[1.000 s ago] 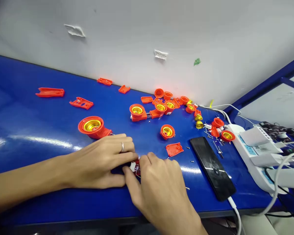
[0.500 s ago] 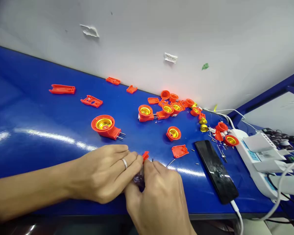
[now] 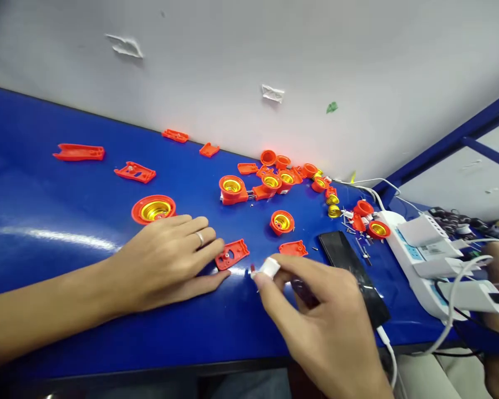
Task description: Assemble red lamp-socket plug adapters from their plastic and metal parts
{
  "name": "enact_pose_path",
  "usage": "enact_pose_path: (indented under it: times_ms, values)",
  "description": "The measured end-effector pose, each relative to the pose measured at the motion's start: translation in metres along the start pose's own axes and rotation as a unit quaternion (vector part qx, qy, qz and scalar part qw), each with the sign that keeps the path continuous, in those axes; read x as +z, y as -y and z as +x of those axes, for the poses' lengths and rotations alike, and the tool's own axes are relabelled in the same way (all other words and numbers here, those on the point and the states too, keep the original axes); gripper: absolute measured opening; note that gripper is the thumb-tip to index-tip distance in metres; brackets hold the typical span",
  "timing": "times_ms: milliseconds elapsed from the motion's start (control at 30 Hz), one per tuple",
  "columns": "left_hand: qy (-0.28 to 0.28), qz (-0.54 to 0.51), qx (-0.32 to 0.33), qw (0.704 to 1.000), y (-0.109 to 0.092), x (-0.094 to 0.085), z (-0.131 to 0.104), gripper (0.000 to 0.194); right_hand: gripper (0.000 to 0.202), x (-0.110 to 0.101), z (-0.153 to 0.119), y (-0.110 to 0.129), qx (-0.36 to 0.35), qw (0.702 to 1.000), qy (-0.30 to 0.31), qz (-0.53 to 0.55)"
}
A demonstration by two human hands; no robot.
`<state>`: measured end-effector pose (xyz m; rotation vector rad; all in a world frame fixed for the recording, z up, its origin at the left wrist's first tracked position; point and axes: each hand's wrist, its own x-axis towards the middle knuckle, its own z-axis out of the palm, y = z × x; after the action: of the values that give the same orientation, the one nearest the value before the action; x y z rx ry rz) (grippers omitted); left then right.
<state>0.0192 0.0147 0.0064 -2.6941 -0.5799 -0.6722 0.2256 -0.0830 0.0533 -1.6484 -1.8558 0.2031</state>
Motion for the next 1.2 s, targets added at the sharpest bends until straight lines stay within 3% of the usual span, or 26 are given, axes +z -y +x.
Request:
enact_pose_path:
  times_ms: [100,233,367,467,567,700,767,867,933,1100,1200]
  values:
    - [-0.001,-0.008,-0.035,0.999,0.000,0.000,0.006,0.030,0.017,-0.026,-0.007,-0.011,0.003,0.997,-0.062,-0.036]
    - [0.010,-0.027,-0.043,0.999,-0.015,0.004,0.033,0.021,0.023,-0.046,-0.019,-0.031,0.026,0.996,-0.068,-0.052]
    - [0.095,-0.058,-0.070,0.991,-0.039,0.023,0.076,0.030,0.028,-0.045,-0.029,-0.047,0.060,0.996,-0.056,-0.024]
    - [0.108,-0.060,-0.077,0.989,-0.049,0.038,0.100,0.030,0.019,-0.043,-0.035,-0.054,0.051,0.997,-0.043,-0.028]
    - [0.107,-0.059,-0.076,0.990,-0.049,0.037,0.107,0.023,0.020,-0.044,-0.041,-0.059,0.050,0.997,-0.029,-0.041]
    - [0.074,-0.036,-0.087,0.993,-0.051,0.008,0.076,0.024,0.016,-0.048,-0.047,-0.067,0.000,0.998,-0.024,-0.064]
    - [0.002,0.002,-0.066,0.998,-0.057,-0.009,0.047,0.025,0.019,-0.049,-0.051,-0.071,-0.039,0.996,-0.027,-0.078]
    - [-0.003,-0.001,-0.026,1.000,-0.067,-0.021,0.005,0.016,0.025,-0.043,-0.054,-0.073,-0.085,0.990,-0.020,-0.107]
    - [0.014,0.004,-0.033,0.999,-0.070,-0.023,-0.011,0.019,0.028,-0.035,-0.054,-0.070,-0.111,0.986,-0.014,-0.123]
    - [0.056,-0.046,-0.047,0.996,-0.050,-0.025,-0.013,0.045,0.031,-0.015,-0.051,-0.054,-0.128,0.983,0.005,-0.133]
    - [0.089,-0.109,0.002,0.990,-0.029,-0.028,-0.011,0.035,0.028,-0.009,-0.046,-0.043,-0.158,0.979,0.016,-0.127]
